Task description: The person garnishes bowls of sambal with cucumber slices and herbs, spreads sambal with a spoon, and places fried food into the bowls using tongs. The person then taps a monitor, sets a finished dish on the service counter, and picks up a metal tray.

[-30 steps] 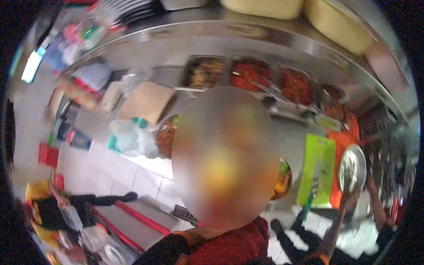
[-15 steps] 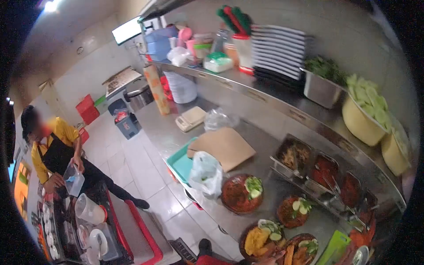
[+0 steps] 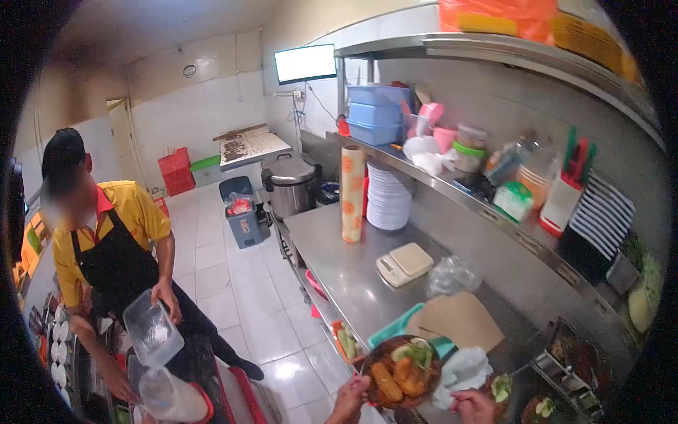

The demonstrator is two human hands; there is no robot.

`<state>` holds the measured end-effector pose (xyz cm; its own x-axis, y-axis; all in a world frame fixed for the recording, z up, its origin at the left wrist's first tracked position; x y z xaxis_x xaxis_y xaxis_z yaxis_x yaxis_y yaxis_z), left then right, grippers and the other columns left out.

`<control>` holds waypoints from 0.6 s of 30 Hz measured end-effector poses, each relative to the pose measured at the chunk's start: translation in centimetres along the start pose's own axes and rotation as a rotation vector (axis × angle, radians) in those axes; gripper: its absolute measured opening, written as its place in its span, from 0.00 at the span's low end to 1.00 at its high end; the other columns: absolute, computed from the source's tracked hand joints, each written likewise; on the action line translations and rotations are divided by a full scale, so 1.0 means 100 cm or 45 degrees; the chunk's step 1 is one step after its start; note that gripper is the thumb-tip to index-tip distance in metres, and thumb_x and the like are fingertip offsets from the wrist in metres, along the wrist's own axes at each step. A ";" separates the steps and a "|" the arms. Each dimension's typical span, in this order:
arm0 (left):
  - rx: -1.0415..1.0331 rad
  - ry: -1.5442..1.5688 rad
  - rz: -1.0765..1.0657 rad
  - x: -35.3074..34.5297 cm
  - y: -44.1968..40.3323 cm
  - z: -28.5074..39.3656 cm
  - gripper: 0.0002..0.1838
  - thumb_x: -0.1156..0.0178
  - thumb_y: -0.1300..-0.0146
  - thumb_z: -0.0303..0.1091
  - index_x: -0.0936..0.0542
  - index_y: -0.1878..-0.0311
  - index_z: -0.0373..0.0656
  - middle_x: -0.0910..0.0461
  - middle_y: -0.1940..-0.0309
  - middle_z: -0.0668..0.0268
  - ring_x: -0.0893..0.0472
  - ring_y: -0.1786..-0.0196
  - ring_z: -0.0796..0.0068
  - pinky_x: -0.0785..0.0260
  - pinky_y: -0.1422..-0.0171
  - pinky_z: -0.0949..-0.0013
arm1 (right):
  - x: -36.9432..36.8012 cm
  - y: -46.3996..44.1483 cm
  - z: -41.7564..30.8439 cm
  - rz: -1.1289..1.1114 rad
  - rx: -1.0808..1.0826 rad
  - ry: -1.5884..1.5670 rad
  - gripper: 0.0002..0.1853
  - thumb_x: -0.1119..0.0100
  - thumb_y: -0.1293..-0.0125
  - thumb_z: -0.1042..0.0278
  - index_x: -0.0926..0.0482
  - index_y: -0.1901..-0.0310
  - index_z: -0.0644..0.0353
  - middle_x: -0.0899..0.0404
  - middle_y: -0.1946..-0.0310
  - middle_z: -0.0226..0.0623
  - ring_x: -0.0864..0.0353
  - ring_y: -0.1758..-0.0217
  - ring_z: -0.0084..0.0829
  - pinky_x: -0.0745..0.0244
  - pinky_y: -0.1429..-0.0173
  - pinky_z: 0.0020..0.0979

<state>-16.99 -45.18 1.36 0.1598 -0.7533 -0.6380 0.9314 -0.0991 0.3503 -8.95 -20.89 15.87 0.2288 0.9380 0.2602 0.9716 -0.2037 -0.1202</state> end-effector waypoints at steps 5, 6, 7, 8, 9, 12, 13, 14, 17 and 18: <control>-0.272 0.113 0.201 0.097 -0.116 0.103 0.16 0.46 0.31 0.43 0.28 0.51 0.39 0.22 0.56 0.64 0.21 0.52 0.69 0.27 0.46 0.59 | -0.140 -0.098 -0.012 -0.280 0.039 -0.066 0.16 0.50 0.28 0.60 0.21 0.53 0.65 0.24 0.69 0.29 0.26 0.68 0.21 0.29 0.61 0.24; -0.280 0.213 0.288 0.117 -0.137 0.120 0.15 0.46 0.30 0.40 0.28 0.51 0.37 0.22 0.55 0.63 0.20 0.53 0.68 0.25 0.46 0.58 | -0.167 -0.117 -0.012 -0.340 0.015 -0.155 0.16 0.50 0.28 0.59 0.21 0.54 0.65 0.24 0.69 0.29 0.26 0.67 0.21 0.29 0.60 0.24; -0.304 0.240 0.341 0.134 -0.159 0.141 0.15 0.47 0.30 0.40 0.28 0.50 0.37 0.22 0.56 0.61 0.20 0.53 0.66 0.25 0.47 0.57 | -0.193 -0.138 -0.010 -0.402 -0.008 -0.245 0.17 0.49 0.28 0.58 0.21 0.54 0.66 0.24 0.69 0.29 0.25 0.67 0.21 0.28 0.60 0.25; -0.346 0.297 0.317 0.146 -0.181 0.166 0.13 0.45 0.31 0.39 0.28 0.54 0.37 0.21 0.59 0.61 0.19 0.57 0.66 0.24 0.51 0.59 | -0.220 -0.161 -0.008 -0.468 -0.010 -0.350 0.17 0.46 0.30 0.58 0.20 0.55 0.66 0.22 0.70 0.30 0.24 0.67 0.21 0.27 0.61 0.25; -0.383 0.355 0.297 0.157 -0.199 0.191 0.12 0.43 0.32 0.38 0.28 0.57 0.38 0.21 0.62 0.61 0.19 0.60 0.66 0.22 0.55 0.60 | -0.243 -0.185 -0.002 -0.473 -0.015 -0.363 0.17 0.46 0.30 0.58 0.20 0.55 0.66 0.22 0.70 0.30 0.24 0.67 0.21 0.27 0.61 0.25; -0.471 0.319 0.406 0.209 -0.255 0.257 0.16 0.43 0.33 0.42 0.27 0.54 0.37 0.20 0.60 0.61 0.19 0.59 0.65 0.23 0.54 0.60 | -0.327 -0.258 -0.002 -0.672 0.016 -0.227 0.14 0.51 0.28 0.65 0.21 0.48 0.61 0.19 0.64 0.34 0.23 0.60 0.21 0.25 0.56 0.26; -0.480 0.316 0.440 0.223 -0.266 0.281 0.18 0.43 0.33 0.44 0.27 0.53 0.37 0.20 0.59 0.60 0.19 0.59 0.64 0.23 0.54 0.60 | -0.364 -0.279 -0.010 -0.762 0.031 -0.135 0.13 0.49 0.29 0.66 0.21 0.50 0.61 0.20 0.65 0.32 0.23 0.62 0.19 0.26 0.56 0.25; -0.498 0.319 0.461 0.240 -0.282 0.305 0.19 0.43 0.33 0.45 0.27 0.53 0.37 0.20 0.58 0.59 0.19 0.59 0.63 0.23 0.53 0.59 | -0.403 -0.303 -0.019 -0.843 0.056 -0.040 0.12 0.46 0.29 0.67 0.20 0.51 0.62 0.20 0.66 0.30 0.24 0.63 0.17 0.26 0.57 0.23; -0.540 0.263 0.542 0.284 -0.316 0.368 0.27 0.48 0.31 0.48 0.32 0.39 0.37 0.27 0.43 0.56 0.26 0.43 0.53 0.34 0.38 0.51 | -0.517 -0.365 -0.020 -1.085 -0.079 -0.275 0.14 0.44 0.30 0.63 0.22 0.49 0.62 0.20 0.63 0.29 0.23 0.62 0.18 0.26 0.56 0.22; -0.596 0.237 0.567 0.315 -0.333 0.385 0.27 0.48 0.31 0.48 0.32 0.39 0.37 0.27 0.44 0.55 0.26 0.43 0.54 0.33 0.38 0.52 | -0.552 -0.384 -0.026 -1.138 -0.006 -0.257 0.14 0.45 0.30 0.63 0.22 0.49 0.62 0.20 0.63 0.30 0.23 0.63 0.18 0.26 0.57 0.22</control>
<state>-55.58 -90.63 -4.02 0.5760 -0.5285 -0.6237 0.8006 0.5189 0.2997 -58.78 -65.56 8.66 -0.6227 0.7782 0.0821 0.7824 0.6209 0.0492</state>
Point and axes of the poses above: each hand's wrist, its own y-axis away from the middle knuckle, its own x-axis out of the back of the hand, z = x × y, the point moved 10 cm from there along -y, towards the middle knuckle
